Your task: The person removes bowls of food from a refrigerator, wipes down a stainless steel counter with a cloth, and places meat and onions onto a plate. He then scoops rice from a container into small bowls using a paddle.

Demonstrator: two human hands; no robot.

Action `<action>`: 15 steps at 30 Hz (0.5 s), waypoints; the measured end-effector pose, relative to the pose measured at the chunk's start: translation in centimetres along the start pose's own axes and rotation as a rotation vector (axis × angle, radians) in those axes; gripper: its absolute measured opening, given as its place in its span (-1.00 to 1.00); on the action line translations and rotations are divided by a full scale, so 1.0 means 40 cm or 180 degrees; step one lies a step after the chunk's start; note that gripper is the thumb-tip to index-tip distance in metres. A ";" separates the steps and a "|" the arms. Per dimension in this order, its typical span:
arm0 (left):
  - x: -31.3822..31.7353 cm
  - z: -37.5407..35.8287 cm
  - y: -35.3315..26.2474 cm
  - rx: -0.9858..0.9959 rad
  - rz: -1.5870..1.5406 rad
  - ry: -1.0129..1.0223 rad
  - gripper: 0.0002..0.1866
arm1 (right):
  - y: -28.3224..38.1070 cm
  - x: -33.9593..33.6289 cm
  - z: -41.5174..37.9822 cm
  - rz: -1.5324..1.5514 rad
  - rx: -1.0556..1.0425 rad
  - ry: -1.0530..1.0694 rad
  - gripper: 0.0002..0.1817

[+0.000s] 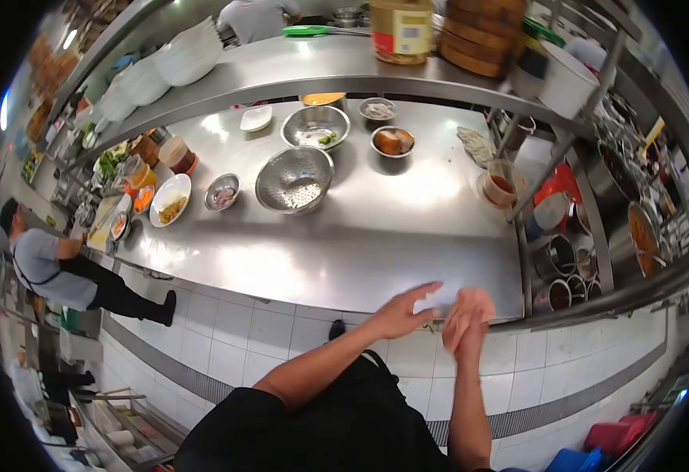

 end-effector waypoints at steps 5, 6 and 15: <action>-0.707 -0.004 -0.231 0.1432 0.1781 -0.2784 -0.56 | 0.150 0.132 0.100 -0.2128 0.0569 0.0367 -0.44; -0.878 0.009 -0.226 0.1367 0.2616 -0.2986 -0.54 | 0.181 0.212 0.097 -0.4183 -0.0341 0.0267 -0.43; -1.618 0.369 0.200 -0.1294 0.0551 -0.2390 -0.25 | -0.177 0.923 0.200 -0.1837 0.0507 0.0593 -0.28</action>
Point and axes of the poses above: each hand's wrist, its own z-axis towards the middle knuckle, its own x-axis out of the palm, y = z × x, the point moved 8 cm from there along z, towards the middle knuckle, and after that the axes turned 12 degrees about -z, right-handed, at the moved point
